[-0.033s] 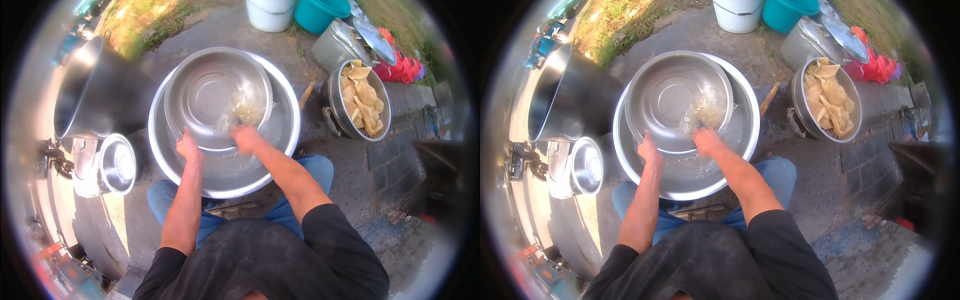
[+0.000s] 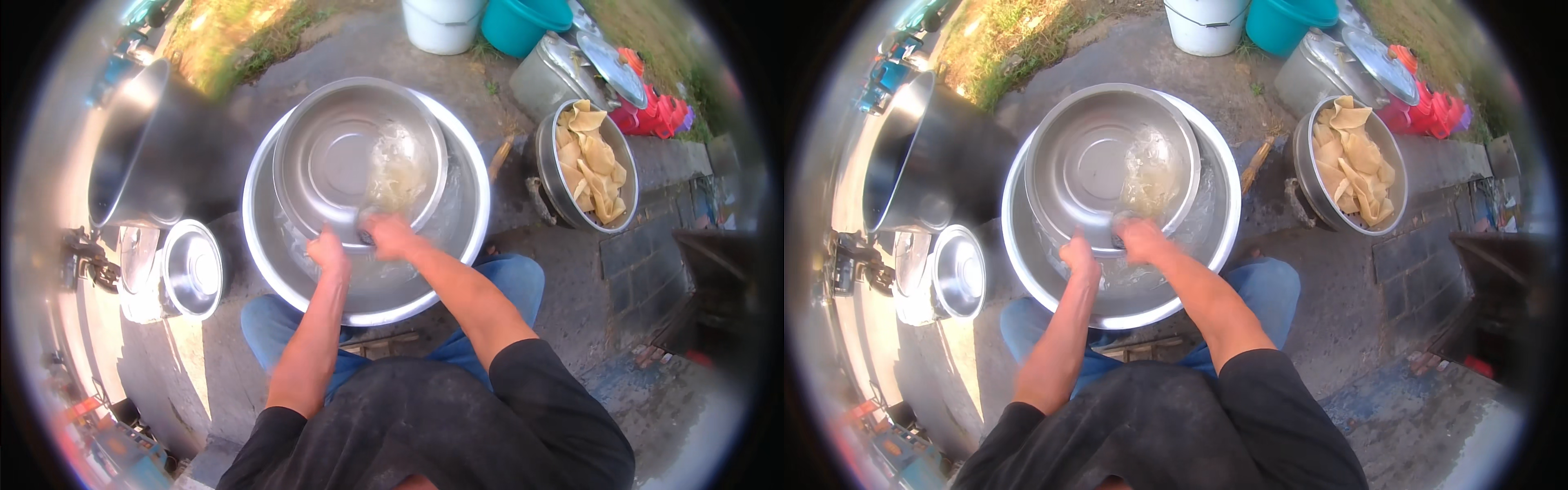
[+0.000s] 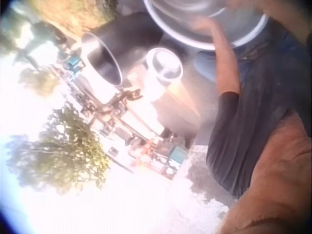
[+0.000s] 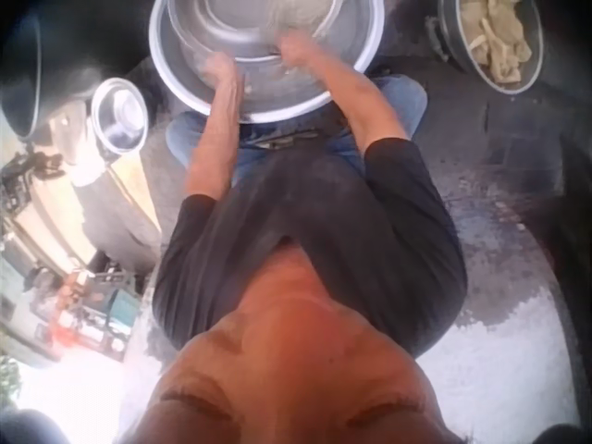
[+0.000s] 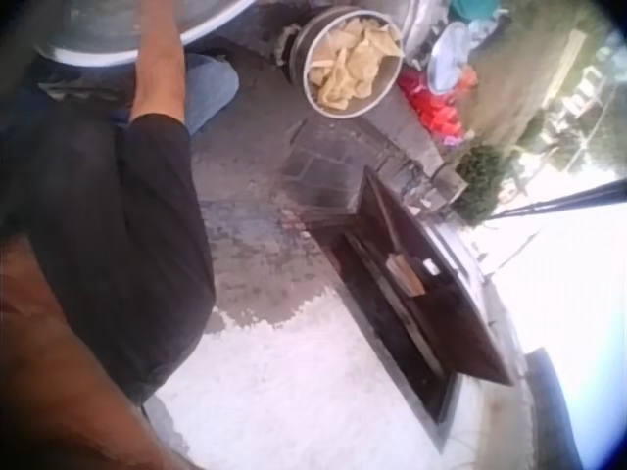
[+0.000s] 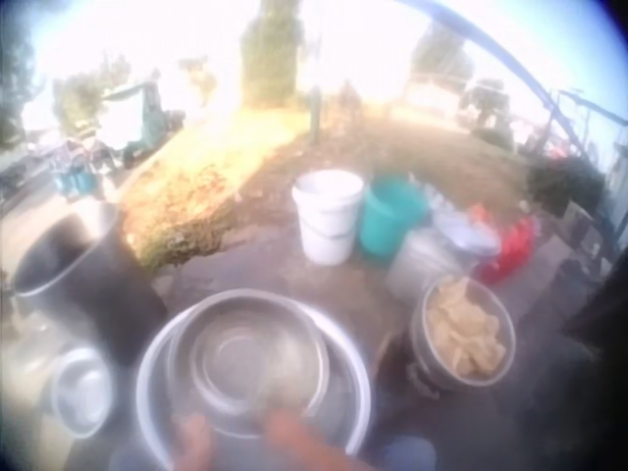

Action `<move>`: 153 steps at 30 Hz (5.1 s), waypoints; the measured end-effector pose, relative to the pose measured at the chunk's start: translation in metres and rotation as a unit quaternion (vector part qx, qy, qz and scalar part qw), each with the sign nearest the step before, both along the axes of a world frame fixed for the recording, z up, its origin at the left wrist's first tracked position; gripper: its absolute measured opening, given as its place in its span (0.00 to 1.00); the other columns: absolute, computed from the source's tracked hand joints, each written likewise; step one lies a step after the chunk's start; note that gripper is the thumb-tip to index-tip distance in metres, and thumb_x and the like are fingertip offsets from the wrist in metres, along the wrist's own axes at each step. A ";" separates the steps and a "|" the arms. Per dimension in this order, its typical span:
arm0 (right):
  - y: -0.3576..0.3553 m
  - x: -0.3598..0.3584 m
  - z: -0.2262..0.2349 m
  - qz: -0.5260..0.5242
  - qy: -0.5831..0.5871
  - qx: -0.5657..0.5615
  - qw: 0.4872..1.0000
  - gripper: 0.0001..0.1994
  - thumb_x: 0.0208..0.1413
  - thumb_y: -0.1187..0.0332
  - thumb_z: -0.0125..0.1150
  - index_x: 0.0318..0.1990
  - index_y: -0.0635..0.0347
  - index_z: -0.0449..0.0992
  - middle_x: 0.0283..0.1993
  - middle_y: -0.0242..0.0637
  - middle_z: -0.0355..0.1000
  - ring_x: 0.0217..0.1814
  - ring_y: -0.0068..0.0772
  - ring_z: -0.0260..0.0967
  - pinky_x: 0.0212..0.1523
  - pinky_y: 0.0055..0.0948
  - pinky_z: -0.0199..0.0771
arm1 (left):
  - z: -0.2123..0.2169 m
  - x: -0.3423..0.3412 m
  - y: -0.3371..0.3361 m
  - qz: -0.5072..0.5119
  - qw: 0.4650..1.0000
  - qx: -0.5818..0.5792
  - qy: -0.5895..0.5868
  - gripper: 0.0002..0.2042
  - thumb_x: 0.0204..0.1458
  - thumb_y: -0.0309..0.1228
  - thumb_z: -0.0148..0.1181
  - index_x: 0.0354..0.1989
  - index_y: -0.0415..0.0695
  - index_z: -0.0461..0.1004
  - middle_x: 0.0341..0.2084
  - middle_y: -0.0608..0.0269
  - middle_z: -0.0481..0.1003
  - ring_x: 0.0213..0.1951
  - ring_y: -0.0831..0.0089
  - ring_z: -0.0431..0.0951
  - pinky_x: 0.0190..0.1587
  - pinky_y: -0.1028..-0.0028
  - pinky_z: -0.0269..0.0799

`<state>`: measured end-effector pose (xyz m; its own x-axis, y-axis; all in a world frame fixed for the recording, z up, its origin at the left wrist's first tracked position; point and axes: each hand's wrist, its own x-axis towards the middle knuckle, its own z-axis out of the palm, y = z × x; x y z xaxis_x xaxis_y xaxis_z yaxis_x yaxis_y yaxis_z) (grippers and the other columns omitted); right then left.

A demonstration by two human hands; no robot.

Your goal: The person washes several metal bowls and a wooden spoon in a large basin of water using a steel wool scrubber. They scrub each item, rinse it in the basin, and place it aside to dry.

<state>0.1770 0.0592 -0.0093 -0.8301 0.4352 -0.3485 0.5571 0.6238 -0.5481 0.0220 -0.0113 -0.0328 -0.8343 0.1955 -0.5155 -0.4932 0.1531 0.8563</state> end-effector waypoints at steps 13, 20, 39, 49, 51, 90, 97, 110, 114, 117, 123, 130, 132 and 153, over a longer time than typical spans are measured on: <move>-0.001 0.018 -0.010 0.021 -0.016 0.072 0.997 0.30 0.37 0.70 0.66 0.54 0.55 0.70 0.65 0.40 0.58 0.65 0.42 0.58 0.62 0.36 0.61 | 0.013 0.004 -0.007 -0.019 0.998 0.045 -0.027 0.15 0.51 0.24 0.58 0.46 0.29 0.70 0.36 0.54 0.75 0.36 0.66 0.75 0.40 0.67 0.70; -0.004 0.018 -0.020 0.035 0.031 0.008 0.999 0.28 0.36 0.71 0.65 0.52 0.56 0.71 0.58 0.39 0.63 0.58 0.45 0.64 0.57 0.40 0.65 | 0.019 0.011 -0.010 -0.026 0.996 0.011 -0.081 0.17 0.52 0.26 0.59 0.48 0.27 0.69 0.39 0.51 0.74 0.39 0.64 0.75 0.42 0.63 0.70; 0.010 0.037 0.001 0.048 -0.076 0.111 0.990 0.27 0.37 0.70 0.65 0.52 0.56 0.71 0.56 0.39 0.65 0.58 0.41 0.66 0.55 0.40 0.67 | 0.033 0.005 -0.013 -0.103 0.992 -0.068 -0.005 0.16 0.55 0.34 0.57 0.45 0.33 0.72 0.39 0.56 0.74 0.37 0.67 0.76 0.36 0.66 0.72; 0.022 0.047 -0.002 0.070 -0.115 0.112 0.985 0.22 0.37 0.73 0.61 0.46 0.60 0.74 0.50 0.40 0.71 0.55 0.45 0.68 0.54 0.39 0.68 | 0.047 -0.006 -0.022 -0.108 0.993 -0.044 -0.029 0.14 0.55 0.33 0.57 0.36 0.29 0.74 0.26 0.61 0.73 0.26 0.74 0.70 0.30 0.70 0.65; 0.016 0.039 -0.002 0.076 -0.112 0.121 0.983 0.21 0.37 0.73 0.62 0.45 0.58 0.75 0.48 0.38 0.72 0.53 0.45 0.69 0.52 0.38 0.68 | 0.024 -0.010 -0.023 -0.084 0.995 -0.045 0.025 0.19 0.55 0.36 0.59 0.40 0.26 0.72 0.26 0.59 0.73 0.29 0.73 0.71 0.33 0.70 0.66; 0.009 -0.066 -0.016 0.006 0.118 0.118 0.986 0.30 0.56 0.58 0.51 0.65 0.58 0.58 0.72 0.41 0.48 0.75 0.42 0.39 0.69 0.42 0.44 | 0.052 -0.032 -0.012 -0.240 0.922 -0.110 0.285 0.16 0.61 0.37 0.49 0.27 0.35 0.69 0.19 0.63 0.69 0.24 0.76 0.65 0.31 0.70 0.64; 0.074 -0.010 -0.079 -0.112 0.001 0.131 0.985 0.30 0.59 0.59 0.48 0.68 0.56 0.53 0.74 0.38 0.41 0.76 0.41 0.36 0.69 0.42 0.48 | 0.046 -0.029 -0.008 -0.197 0.944 -0.088 0.249 0.15 0.60 0.36 0.51 0.30 0.35 0.71 0.22 0.61 0.73 0.27 0.76 0.69 0.33 0.72 0.67; -0.013 -0.025 -0.005 -0.087 0.116 -0.067 0.987 0.33 0.56 0.56 0.54 0.66 0.60 0.55 0.73 0.47 0.40 0.74 0.53 0.39 0.68 0.46 0.50 | 0.058 -0.039 0.002 -0.197 0.935 -0.055 0.289 0.15 0.59 0.37 0.52 0.30 0.36 0.71 0.21 0.63 0.71 0.26 0.77 0.67 0.32 0.72 0.66; -0.016 -0.013 0.010 -0.094 -0.027 0.003 0.995 0.32 0.56 0.57 0.53 0.66 0.62 0.55 0.73 0.47 0.41 0.75 0.49 0.40 0.68 0.45 0.48 | 0.046 -0.043 -0.007 -0.187 0.943 -0.060 0.267 0.15 0.59 0.37 0.52 0.30 0.36 0.71 0.21 0.64 0.71 0.25 0.77 0.66 0.32 0.73 0.65; -0.022 -0.022 -0.016 -0.015 0.045 -0.041 0.998 0.30 0.57 0.61 0.52 0.66 0.62 0.55 0.73 0.47 0.41 0.75 0.47 0.39 0.69 0.45 0.45 | 0.038 -0.036 -0.006 -0.190 0.952 -0.058 0.234 0.14 0.60 0.37 0.51 0.30 0.36 0.71 0.21 0.65 0.70 0.25 0.78 0.66 0.31 0.73 0.65; 0.006 -0.059 -0.027 0.042 0.052 0.086 0.994 0.29 0.55 0.67 0.49 0.66 0.61 0.57 0.74 0.43 0.42 0.76 0.41 0.37 0.70 0.43 0.44 | 0.025 -0.036 -0.008 -0.201 0.947 -0.060 0.243 0.13 0.60 0.35 0.51 0.30 0.37 0.71 0.20 0.68 0.69 0.25 0.81 0.65 0.29 0.75 0.63; 0.078 -0.069 -0.026 -0.071 -0.030 0.089 0.993 0.28 0.55 0.69 0.43 0.66 0.58 0.57 0.74 0.37 0.42 0.76 0.36 0.40 0.68 0.41 0.50 | 0.043 -0.028 0.005 -0.155 0.973 -0.028 0.168 0.13 0.59 0.35 0.53 0.30 0.36 0.72 0.22 0.67 0.72 0.25 0.81 0.67 0.30 0.77 0.64; 0.100 -0.043 -0.028 -0.103 -0.071 0.096 0.988 0.28 0.55 0.69 0.43 0.66 0.58 0.58 0.74 0.36 0.43 0.75 0.37 0.42 0.66 0.42 0.56 | 0.041 -0.031 0.010 -0.142 0.969 -0.026 0.199 0.13 0.59 0.35 0.53 0.31 0.35 0.72 0.22 0.66 0.73 0.26 0.80 0.68 0.31 0.77 0.65; -0.005 -0.010 -0.004 -0.143 0.042 -0.023 0.989 0.18 0.51 0.57 0.55 0.41 0.62 0.75 0.46 0.46 0.71 0.49 0.49 0.69 0.50 0.41 0.68 | 0.055 -0.045 0.000 -0.106 0.928 -0.072 0.351 0.18 0.59 0.42 0.55 0.27 0.38 0.70 0.20 0.65 0.69 0.25 0.76 0.67 0.32 0.72 0.67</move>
<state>0.1673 0.0543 -0.0132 -0.7026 0.6411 -0.3089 0.6582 0.4203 -0.6246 -0.0235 -0.0113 0.0225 -0.9249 0.3647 0.1073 0.2328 0.3202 0.9183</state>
